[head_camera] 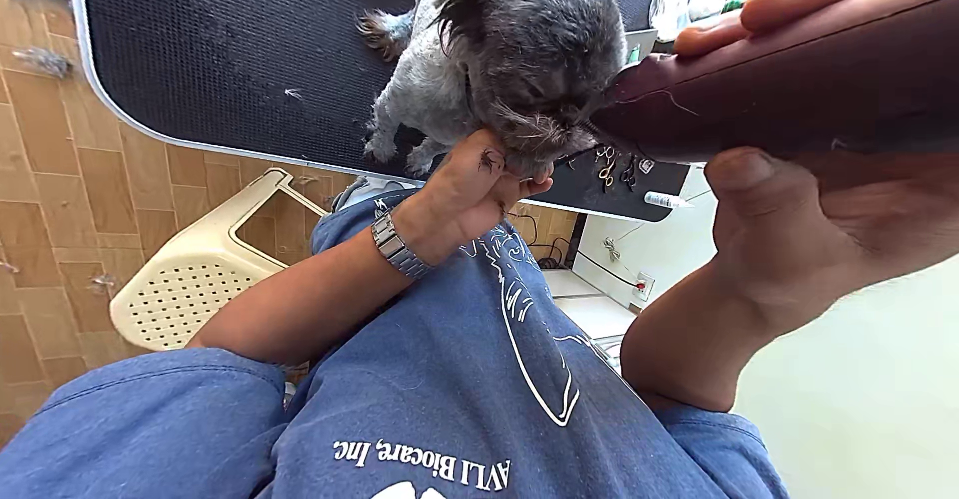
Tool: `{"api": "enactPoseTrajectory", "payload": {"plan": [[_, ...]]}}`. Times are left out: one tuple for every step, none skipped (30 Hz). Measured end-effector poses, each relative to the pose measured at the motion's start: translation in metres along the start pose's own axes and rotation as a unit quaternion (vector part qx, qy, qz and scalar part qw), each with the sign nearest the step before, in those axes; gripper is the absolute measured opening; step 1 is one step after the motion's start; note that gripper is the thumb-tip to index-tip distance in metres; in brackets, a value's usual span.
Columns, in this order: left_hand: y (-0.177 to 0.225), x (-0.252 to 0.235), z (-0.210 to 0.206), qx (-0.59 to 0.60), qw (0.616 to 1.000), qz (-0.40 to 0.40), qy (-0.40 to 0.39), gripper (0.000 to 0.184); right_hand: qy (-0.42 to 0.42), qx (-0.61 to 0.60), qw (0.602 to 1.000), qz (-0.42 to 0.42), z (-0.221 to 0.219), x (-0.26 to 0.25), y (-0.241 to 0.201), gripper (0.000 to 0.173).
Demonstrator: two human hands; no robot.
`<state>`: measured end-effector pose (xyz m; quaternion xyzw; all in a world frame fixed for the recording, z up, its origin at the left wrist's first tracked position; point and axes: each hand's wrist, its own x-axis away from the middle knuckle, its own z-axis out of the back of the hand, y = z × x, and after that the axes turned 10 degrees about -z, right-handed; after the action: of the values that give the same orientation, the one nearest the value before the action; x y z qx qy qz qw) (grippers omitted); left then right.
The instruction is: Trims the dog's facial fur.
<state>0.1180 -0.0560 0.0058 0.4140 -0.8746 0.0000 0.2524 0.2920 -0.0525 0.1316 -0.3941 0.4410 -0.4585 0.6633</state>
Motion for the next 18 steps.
{"api": "enactPoseTrajectory", "payload": {"plan": [[0.002,-0.001,0.0,0.006,1.0,-0.005,-0.003,0.037,0.003,-0.001,1.0,0.001,0.0,-0.002,0.0,0.058],[0.003,-0.001,0.001,0.008,1.0,-0.01,-0.003,0.037,0.007,-0.004,1.0,0.0,0.0,-0.003,0.001,0.059],[0.004,-0.001,0.0,0.009,1.0,-0.013,0.0,0.037,0.011,-0.01,1.0,-0.001,-0.001,-0.004,0.001,0.06],[0.005,-0.001,0.0,0.01,1.0,-0.014,0.004,0.038,0.013,-0.013,1.0,-0.002,-0.001,-0.006,0.001,0.061],[0.006,-0.001,0.0,0.01,1.0,-0.015,0.004,0.037,0.017,-0.009,1.0,-0.004,-0.001,-0.007,0.001,0.063],[0.006,-0.001,0.001,0.009,1.0,-0.017,0.004,0.038,0.023,-0.002,1.0,-0.006,-0.001,-0.009,0.002,0.067],[0.006,-0.001,0.002,0.012,1.0,-0.016,0.003,0.038,0.027,0.007,1.0,-0.008,-0.002,-0.011,0.003,0.071],[0.005,0.0,0.002,0.015,1.0,-0.014,0.006,0.039,0.028,0.015,0.999,-0.01,-0.002,-0.013,0.004,0.074],[0.005,0.0,0.002,0.013,1.0,-0.012,0.009,0.039,0.024,0.029,0.999,-0.01,-0.002,-0.015,0.006,0.077],[0.006,0.001,0.001,0.01,1.0,-0.007,0.018,0.039,0.012,0.041,0.999,-0.01,-0.001,-0.017,0.007,0.079],[0.006,0.002,0.0,0.009,1.0,-0.002,0.022,0.039,-0.002,0.054,0.999,-0.011,-0.001,-0.018,0.008,0.079],[0.005,0.003,0.0,0.008,1.0,0.0,0.027,0.039,-0.02,0.064,0.998,-0.014,-0.001,-0.019,0.007,0.081],[0.005,0.003,0.0,0.007,1.0,0.0,0.026,0.039,-0.038,0.07,0.997,-0.017,-0.002,-0.02,0.007,0.08],[0.004,0.004,0.0,0.007,1.0,0.0,0.026,0.038,-0.053,0.071,0.996,-0.022,-0.002,-0.02,0.005,0.079],[0.003,0.005,0.0,0.007,1.0,-0.003,0.025,0.038,-0.064,0.07,0.995,-0.028,-0.001,-0.02,0.004,0.078],[0.002,0.005,0.002,0.009,1.0,-0.007,0.016,0.04,-0.068,0.061,0.995,-0.028,0.0,-0.02,0.004,0.078],[0.002,0.006,0.002,0.011,1.0,-0.007,0.011,0.04,-0.069,0.05,0.996,-0.026,0.002,-0.021,0.004,0.077],[0.002,0.006,0.003,0.008,1.0,-0.007,0.009,0.04,-0.066,0.036,0.997,-0.019,0.003,-0.022,0.005,0.075]]}}
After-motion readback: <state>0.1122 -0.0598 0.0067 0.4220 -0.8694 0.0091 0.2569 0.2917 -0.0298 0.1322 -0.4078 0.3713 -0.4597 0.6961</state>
